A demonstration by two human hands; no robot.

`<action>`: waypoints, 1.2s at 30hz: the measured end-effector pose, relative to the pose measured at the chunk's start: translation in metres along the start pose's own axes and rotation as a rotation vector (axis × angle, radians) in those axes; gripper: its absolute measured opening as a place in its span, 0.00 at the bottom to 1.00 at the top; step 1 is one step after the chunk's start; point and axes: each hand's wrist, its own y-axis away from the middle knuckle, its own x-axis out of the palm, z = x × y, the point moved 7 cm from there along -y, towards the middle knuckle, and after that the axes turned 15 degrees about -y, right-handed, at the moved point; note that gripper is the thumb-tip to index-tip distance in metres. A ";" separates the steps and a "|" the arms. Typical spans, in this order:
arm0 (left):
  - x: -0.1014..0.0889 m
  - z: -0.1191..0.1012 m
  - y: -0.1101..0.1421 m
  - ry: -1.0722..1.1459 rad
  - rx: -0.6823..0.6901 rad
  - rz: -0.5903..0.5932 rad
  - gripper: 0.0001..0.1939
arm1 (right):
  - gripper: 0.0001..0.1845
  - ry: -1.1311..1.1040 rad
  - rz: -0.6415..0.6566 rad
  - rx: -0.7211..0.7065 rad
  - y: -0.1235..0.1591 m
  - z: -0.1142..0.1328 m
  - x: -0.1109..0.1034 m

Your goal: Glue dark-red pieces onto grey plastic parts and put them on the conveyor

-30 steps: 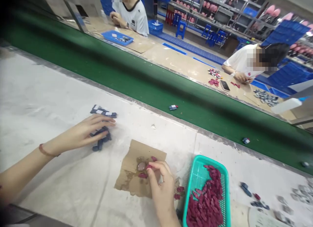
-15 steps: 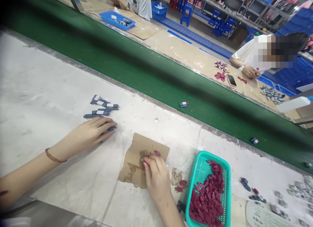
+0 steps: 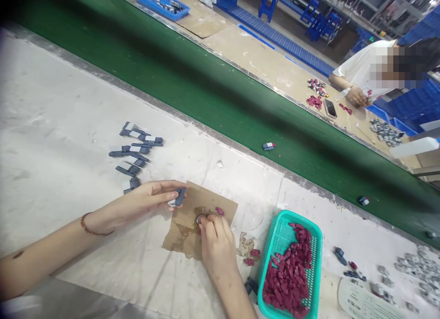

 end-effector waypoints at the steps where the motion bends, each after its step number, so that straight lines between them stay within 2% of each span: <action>1: 0.005 0.001 0.000 0.059 -0.024 0.031 0.21 | 0.11 -0.020 0.001 0.002 0.000 0.000 0.000; 5: 0.019 0.006 -0.001 0.186 -0.060 0.105 0.20 | 0.09 -0.181 -0.053 0.094 0.001 -0.009 -0.009; 9: 0.019 0.012 -0.005 0.193 -0.014 0.057 0.19 | 0.07 -0.284 -0.128 0.233 0.005 -0.022 -0.021; 15: 0.020 0.018 -0.005 0.238 -0.008 0.054 0.20 | 0.08 -0.358 -0.150 0.267 0.005 -0.027 -0.019; 18: 0.025 0.018 -0.003 0.231 0.005 0.122 0.21 | 0.07 -0.435 -0.202 0.338 0.007 -0.032 -0.019; 21: 0.037 0.020 -0.001 0.188 0.024 0.249 0.23 | 0.04 -0.580 -0.314 0.454 0.012 -0.039 -0.021; 24: 0.045 0.024 0.000 0.177 0.068 0.306 0.23 | 0.04 -0.719 -0.416 0.530 0.018 -0.043 -0.020; 28: 0.050 0.027 0.001 0.164 0.117 0.347 0.23 | 0.04 -0.761 -0.434 0.477 0.017 -0.038 -0.020; 32: 0.050 0.029 -0.001 0.120 0.108 0.336 0.25 | 0.04 -0.717 -0.367 0.375 0.012 -0.027 -0.021; 36: 0.052 0.029 -0.001 0.115 0.118 0.339 0.25 | 0.05 -0.693 -0.324 0.332 0.007 -0.019 -0.023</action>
